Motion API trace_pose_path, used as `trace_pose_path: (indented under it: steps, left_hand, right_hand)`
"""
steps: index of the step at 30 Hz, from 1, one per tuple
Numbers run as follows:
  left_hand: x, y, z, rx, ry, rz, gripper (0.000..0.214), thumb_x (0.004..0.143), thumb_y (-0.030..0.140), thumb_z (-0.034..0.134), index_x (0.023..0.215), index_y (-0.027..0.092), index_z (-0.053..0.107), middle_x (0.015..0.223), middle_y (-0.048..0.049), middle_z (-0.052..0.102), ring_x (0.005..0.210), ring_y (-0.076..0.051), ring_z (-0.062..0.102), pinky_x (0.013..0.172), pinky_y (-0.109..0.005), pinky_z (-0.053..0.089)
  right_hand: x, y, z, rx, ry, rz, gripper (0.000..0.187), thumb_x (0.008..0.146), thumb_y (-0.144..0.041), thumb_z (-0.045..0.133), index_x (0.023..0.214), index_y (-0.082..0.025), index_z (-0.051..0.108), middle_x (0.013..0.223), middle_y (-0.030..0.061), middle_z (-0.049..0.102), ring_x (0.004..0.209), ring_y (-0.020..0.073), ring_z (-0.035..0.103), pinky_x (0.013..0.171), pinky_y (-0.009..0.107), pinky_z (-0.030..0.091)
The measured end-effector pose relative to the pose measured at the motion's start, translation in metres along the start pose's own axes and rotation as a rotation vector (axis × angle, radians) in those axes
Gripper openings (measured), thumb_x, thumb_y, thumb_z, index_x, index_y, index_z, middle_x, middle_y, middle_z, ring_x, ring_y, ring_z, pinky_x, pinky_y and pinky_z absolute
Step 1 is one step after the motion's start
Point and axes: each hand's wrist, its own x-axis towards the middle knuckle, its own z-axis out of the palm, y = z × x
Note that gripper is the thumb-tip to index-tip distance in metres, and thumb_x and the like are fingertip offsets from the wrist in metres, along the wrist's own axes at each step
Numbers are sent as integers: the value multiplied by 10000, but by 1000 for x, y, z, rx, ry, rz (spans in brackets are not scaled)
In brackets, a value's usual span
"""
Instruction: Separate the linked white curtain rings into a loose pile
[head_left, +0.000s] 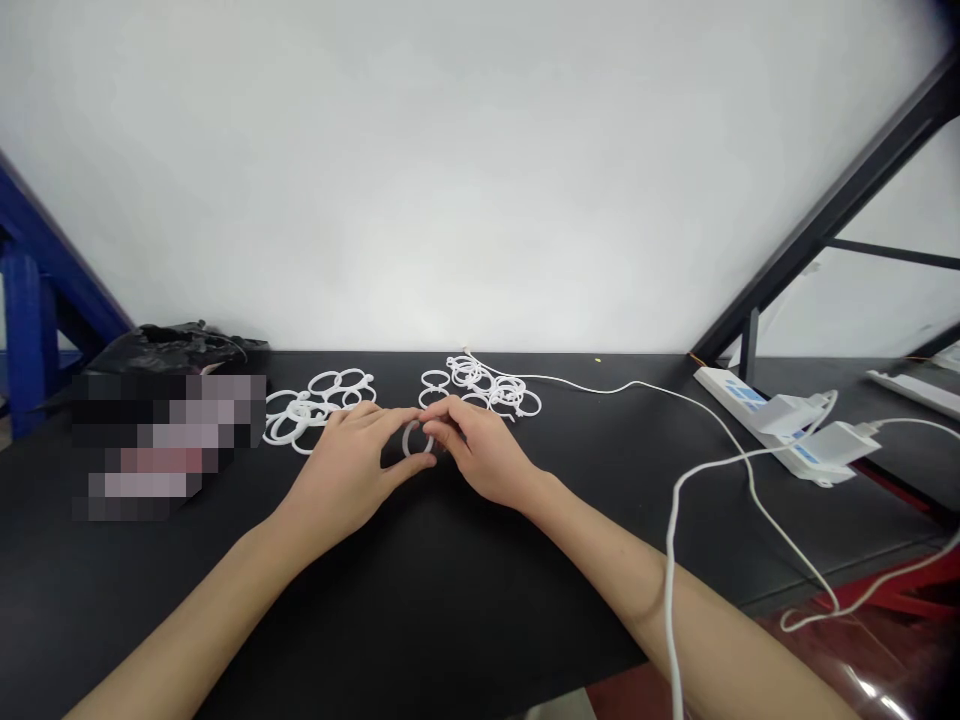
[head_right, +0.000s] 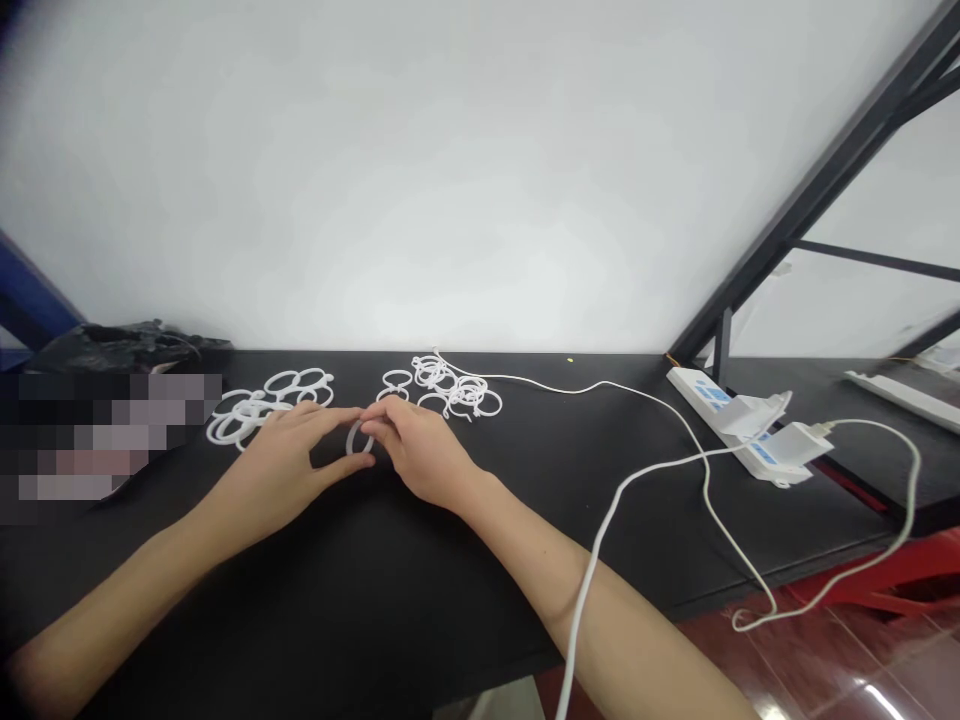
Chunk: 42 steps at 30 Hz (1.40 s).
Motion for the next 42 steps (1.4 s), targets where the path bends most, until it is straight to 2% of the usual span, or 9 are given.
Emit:
trace_pose_path:
  steps: [6, 10, 13, 18, 24, 29, 32, 36, 42]
  left_hand:
    - [-4, 2, 3, -49, -39, -28, 412, 838, 595, 588, 1115, 298, 658, 1004, -46, 641, 979, -285, 569, 850, -425, 475]
    - [0, 1, 3, -23, 50, 49, 414, 884, 546, 543, 1173, 263, 629, 1052, -57, 665, 1019, -281, 571, 890, -426, 471]
    - [3, -10, 0, 122, 176, 30, 430, 920, 473, 488, 1246, 213, 595, 1161, -102, 657, 1118, -321, 537, 956, -471, 440]
    - [5, -32, -6, 352, 267, -155, 501, 927, 389, 419, 1368, 174, 517, 1307, -178, 572, 1201, -429, 461, 924, -575, 414]
    - [4, -19, -1, 301, 251, -89, 470, 925, 389, 435, 1347, 209, 537, 1304, -143, 590, 1213, -395, 456, 959, -561, 394]
    - [2, -7, 8, 230, 141, 48, 430, 939, 374, 437, 1311, 199, 562, 1265, -122, 619, 1210, -343, 471, 1017, -535, 371]
    - [1, -9, 11, 179, 108, 81, 440, 937, 376, 450, 1329, 203, 547, 1269, -116, 616, 1215, -325, 474, 1034, -527, 369]
    - [1, -11, 11, 118, 91, 98, 481, 932, 415, 472, 1366, 211, 513, 1289, -109, 607, 1224, -314, 463, 1031, -511, 367]
    - [1, -4, 8, -1, -42, 135, 315, 924, 455, 509, 1103, 229, 637, 971, -47, 667, 980, -265, 525, 918, -465, 415]
  right_hand:
    - [0, 1, 2, 21, 12, -25, 188, 981, -241, 461, 857, -211, 599, 778, -25, 656, 660, 88, 595, 684, 216, 474]
    - [2, 1, 0, -4, 41, 28, 164, 986, -320, 483, 1048, -229, 604, 863, -15, 693, 718, 106, 628, 736, 244, 482]
    - [4, 8, -6, -201, 95, 89, 261, 987, -374, 477, 1157, -207, 582, 923, 28, 694, 861, 164, 628, 827, 318, 479]
    - [3, 28, -16, -681, 130, 47, 272, 902, -365, 621, 1084, -166, 656, 1079, 124, 652, 1068, 290, 517, 981, 475, 412]
    - [9, 33, -6, -823, 95, -2, 352, 908, -419, 604, 1158, -176, 652, 1122, 138, 631, 1090, 316, 474, 946, 485, 405]
    - [15, 33, 1, -830, 47, -59, 194, 961, -291, 527, 1020, -177, 672, 1032, 112, 690, 1072, 297, 485, 956, 473, 381]
    - [9, 26, -3, -765, 31, -86, 190, 962, -232, 504, 1062, -176, 656, 1023, 104, 688, 1013, 270, 506, 921, 442, 420]
    - [2, 10, -5, -613, 32, -228, 234, 964, -206, 453, 1102, -163, 638, 1023, 106, 660, 972, 237, 522, 903, 396, 471]
    - [-1, -1, -1, -372, 38, -274, 241, 957, -183, 440, 1123, -182, 614, 1007, 75, 634, 936, 179, 580, 853, 324, 506]
